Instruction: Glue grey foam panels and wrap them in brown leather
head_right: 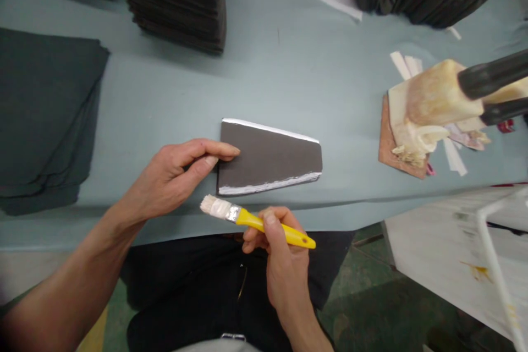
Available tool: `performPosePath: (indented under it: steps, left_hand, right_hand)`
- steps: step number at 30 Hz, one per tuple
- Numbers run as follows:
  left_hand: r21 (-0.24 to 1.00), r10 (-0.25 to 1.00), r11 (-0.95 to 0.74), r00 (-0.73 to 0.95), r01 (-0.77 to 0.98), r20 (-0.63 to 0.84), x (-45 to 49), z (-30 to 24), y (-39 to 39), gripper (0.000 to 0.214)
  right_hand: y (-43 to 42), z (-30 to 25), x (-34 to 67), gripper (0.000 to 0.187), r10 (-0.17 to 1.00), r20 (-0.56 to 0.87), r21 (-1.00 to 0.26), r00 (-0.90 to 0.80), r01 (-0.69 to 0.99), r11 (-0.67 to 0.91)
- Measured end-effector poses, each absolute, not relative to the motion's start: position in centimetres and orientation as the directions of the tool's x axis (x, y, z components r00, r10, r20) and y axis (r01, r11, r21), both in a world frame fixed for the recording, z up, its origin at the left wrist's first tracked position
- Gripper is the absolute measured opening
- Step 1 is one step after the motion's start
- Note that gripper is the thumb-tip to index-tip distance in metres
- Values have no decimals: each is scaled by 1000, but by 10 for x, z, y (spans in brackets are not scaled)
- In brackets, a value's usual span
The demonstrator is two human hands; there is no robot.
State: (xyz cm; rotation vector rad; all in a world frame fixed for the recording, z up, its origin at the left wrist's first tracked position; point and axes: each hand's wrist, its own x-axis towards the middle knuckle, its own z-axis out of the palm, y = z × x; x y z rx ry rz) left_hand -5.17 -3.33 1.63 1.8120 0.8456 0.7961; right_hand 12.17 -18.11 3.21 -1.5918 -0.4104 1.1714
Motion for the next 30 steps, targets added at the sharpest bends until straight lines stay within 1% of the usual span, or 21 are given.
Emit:
performPosePath:
  steps: [8,10,12,14,15,17,19,21,23,26,30]
  left_hand:
    - [919,839,-312,523,241,148,-57,16,-34,30]
    - [921,853,-293,505,257,131,-59,16,-34,29]
    - [928,872,-262,478,266,109,-59,17,-34,27]
    - [932,892,-236,441,275,95,-60,17,-35,26]
    - [933,903,-223,420,282,89,-60,18,-35,26]
    - [934,925,-194,372,300,73,-59,19,-35,27]
    - [932,945,-160,325,326,49,-58,20,-36,31]
    - [924,956,-138,292,358,30,-58,21,-36,35]
    - [912,963,-130,269,389,22,-57,21,-36,37]
    - [900,971,-133,237,414,35,-57,21,-35,37]
    - [873,978,-169,185,457,93,-55,20,-36,33]
  right_hand:
    - [-196,39,150,39,770,-447,-887,454,-339,-315]
    - [-195,42,163,37,790,-395,-908,468,-332,-257]
    - [-192,44,176,35,841,-278,-947,464,-279,-159]
    - [-188,44,188,33,859,-139,-978,492,-202,-43]
    - [-187,43,194,32,847,-75,-988,526,-156,9]
    - [-184,40,205,31,801,38,-995,598,-49,83]
    - [-180,36,217,32,752,139,-990,645,72,121]
    - [-175,30,231,32,713,217,-974,667,193,116]
    - [-169,22,246,32,707,269,-948,655,309,74]
    - [-156,6,268,33,753,329,-884,570,466,33]
    - [-136,-12,285,31,783,400,-785,476,619,25]
